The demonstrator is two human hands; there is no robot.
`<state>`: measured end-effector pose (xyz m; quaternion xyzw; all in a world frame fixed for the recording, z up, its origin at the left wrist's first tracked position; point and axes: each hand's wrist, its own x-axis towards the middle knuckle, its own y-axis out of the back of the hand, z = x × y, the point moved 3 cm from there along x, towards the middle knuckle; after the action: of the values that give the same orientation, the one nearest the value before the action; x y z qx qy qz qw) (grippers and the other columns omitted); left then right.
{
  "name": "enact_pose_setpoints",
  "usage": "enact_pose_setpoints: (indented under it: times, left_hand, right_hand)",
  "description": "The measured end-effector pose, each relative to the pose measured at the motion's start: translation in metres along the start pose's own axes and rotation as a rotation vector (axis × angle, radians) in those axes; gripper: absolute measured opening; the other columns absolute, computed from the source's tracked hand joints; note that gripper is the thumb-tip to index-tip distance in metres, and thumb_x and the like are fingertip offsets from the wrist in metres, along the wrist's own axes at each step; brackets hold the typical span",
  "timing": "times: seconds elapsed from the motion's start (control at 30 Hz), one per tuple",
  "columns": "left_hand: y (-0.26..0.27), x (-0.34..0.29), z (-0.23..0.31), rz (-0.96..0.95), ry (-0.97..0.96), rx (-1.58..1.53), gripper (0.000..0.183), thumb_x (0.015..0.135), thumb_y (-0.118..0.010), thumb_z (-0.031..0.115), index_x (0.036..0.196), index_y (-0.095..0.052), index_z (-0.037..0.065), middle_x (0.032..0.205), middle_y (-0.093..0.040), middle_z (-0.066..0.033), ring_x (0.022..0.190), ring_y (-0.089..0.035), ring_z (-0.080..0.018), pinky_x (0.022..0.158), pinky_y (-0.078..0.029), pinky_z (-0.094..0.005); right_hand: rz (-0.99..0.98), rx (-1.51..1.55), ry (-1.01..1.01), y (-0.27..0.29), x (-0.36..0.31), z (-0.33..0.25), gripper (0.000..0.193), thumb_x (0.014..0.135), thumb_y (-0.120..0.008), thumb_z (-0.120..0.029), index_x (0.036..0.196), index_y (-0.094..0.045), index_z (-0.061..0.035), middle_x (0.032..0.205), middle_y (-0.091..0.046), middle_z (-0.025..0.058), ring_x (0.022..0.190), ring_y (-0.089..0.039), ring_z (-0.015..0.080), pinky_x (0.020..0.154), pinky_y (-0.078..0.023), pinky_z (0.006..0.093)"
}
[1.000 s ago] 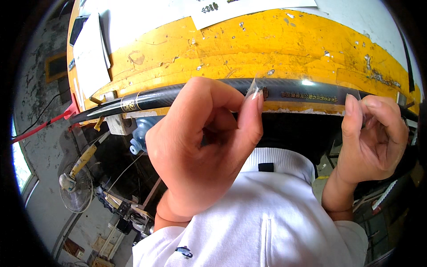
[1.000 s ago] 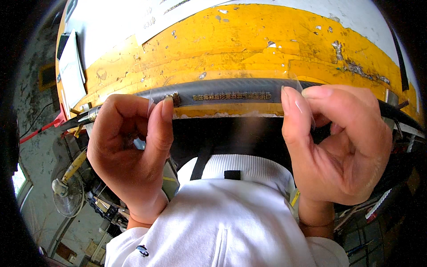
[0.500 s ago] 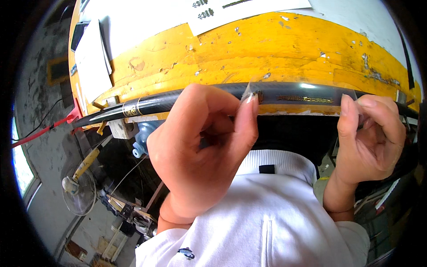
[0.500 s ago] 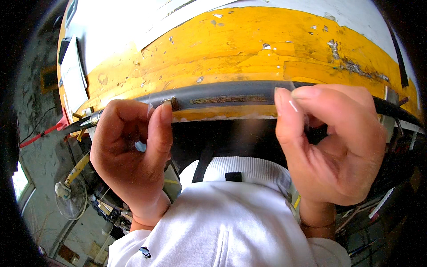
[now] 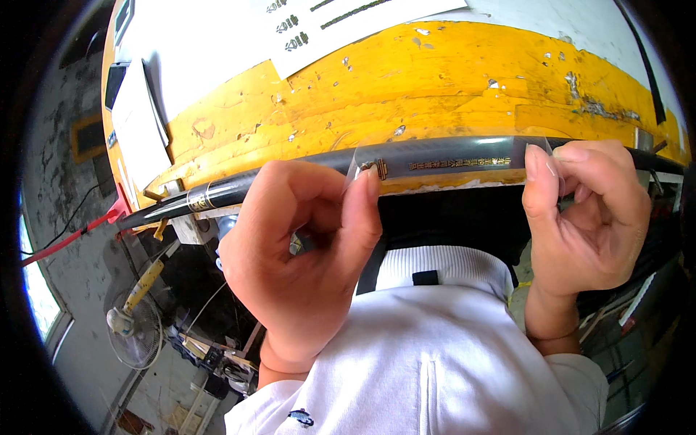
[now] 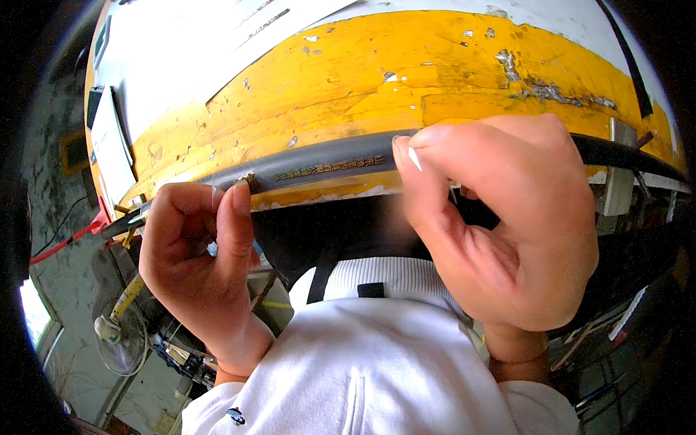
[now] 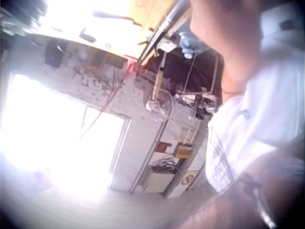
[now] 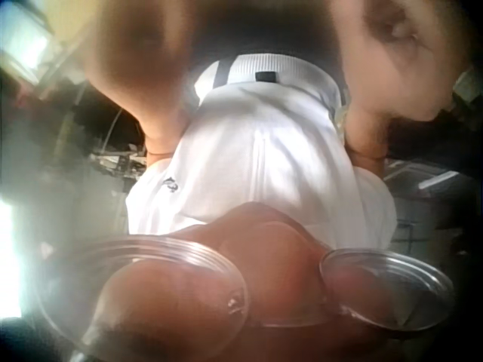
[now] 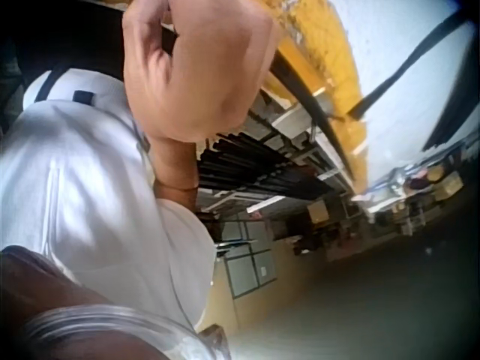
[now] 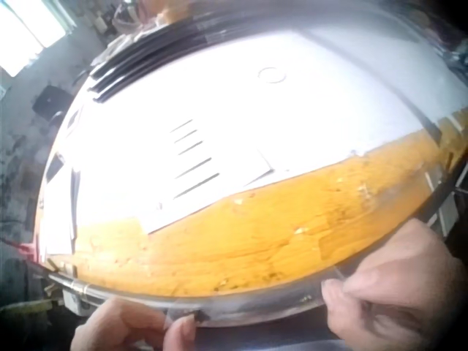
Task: The person applies adhesive labels to long black poles by hand, picking a label from a sheet, aligning it with the pole's surface, and pressing it down to secure it, before moving the pole to a stack.
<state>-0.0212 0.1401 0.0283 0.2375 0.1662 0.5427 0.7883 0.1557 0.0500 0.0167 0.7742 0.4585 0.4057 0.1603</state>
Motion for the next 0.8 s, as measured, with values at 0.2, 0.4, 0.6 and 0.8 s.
enact_pose_setpoints:
  times: [0.2, 0.4, 0.6, 0.8]
  left_hand:
    - [0.0013, 0.0008, -0.0008, 0.016, 0.034, -0.009, 0.020, 0.079, -0.073, -0.001, 0.073, -0.054, 0.002, 0.056, -0.056, 0.0016, 0.050, -0.046, 0.0012, 0.046, -0.034, -0.0137]
    - [0.0011, 0.0006, 0.0002, 0.024, 0.041, -0.021, 0.020, 0.078, -0.073, -0.001, 0.074, -0.054, 0.001, 0.057, -0.056, 0.0009, 0.051, -0.049, 0.0009, 0.047, -0.035, -0.0136]
    - [0.0007, 0.0004, 0.0011, 0.022, 0.045, -0.028, 0.019, 0.079, -0.073, -0.002, 0.074, -0.054, 0.000, 0.058, -0.057, -0.0003, 0.052, -0.051, 0.0003, 0.048, -0.038, -0.0133]
    - [0.0016, -0.0007, 0.0000, 0.013, 0.047, -0.032, 0.019, 0.079, -0.073, -0.002, 0.075, -0.054, 0.000, 0.058, -0.057, 0.0003, 0.053, -0.051, 0.0005, 0.049, -0.038, -0.0137]
  right_hand:
    - [-0.033, 0.030, 0.006, 0.0005, 0.0002, 0.0013, 0.044, 0.070, -0.069, 0.020, 0.106, -0.052, 0.0024, 0.084, -0.058, 0.0095, 0.065, -0.049, 0.0113, 0.053, -0.037, 0.0195]
    - [-0.059, 0.061, 0.068, 0.0010, 0.0025, 0.0030, 0.042, 0.070, -0.069, 0.019, 0.105, -0.053, 0.0023, 0.084, -0.058, 0.0097, 0.065, -0.050, 0.0122, 0.053, -0.039, 0.0208]
    - [-0.057, 0.030, 0.068, 0.0015, 0.0014, 0.0024, 0.040, 0.069, -0.069, 0.020, 0.102, -0.055, 0.0022, 0.084, -0.059, 0.0097, 0.065, -0.050, 0.0133, 0.053, -0.039, 0.0213]
    - [-0.095, -0.025, 0.078, 0.0016, 0.0036, -0.0003, 0.037, 0.069, -0.069, 0.019, 0.100, -0.057, 0.0023, 0.083, -0.058, 0.0091, 0.064, -0.048, 0.0130, 0.053, -0.038, 0.0210]
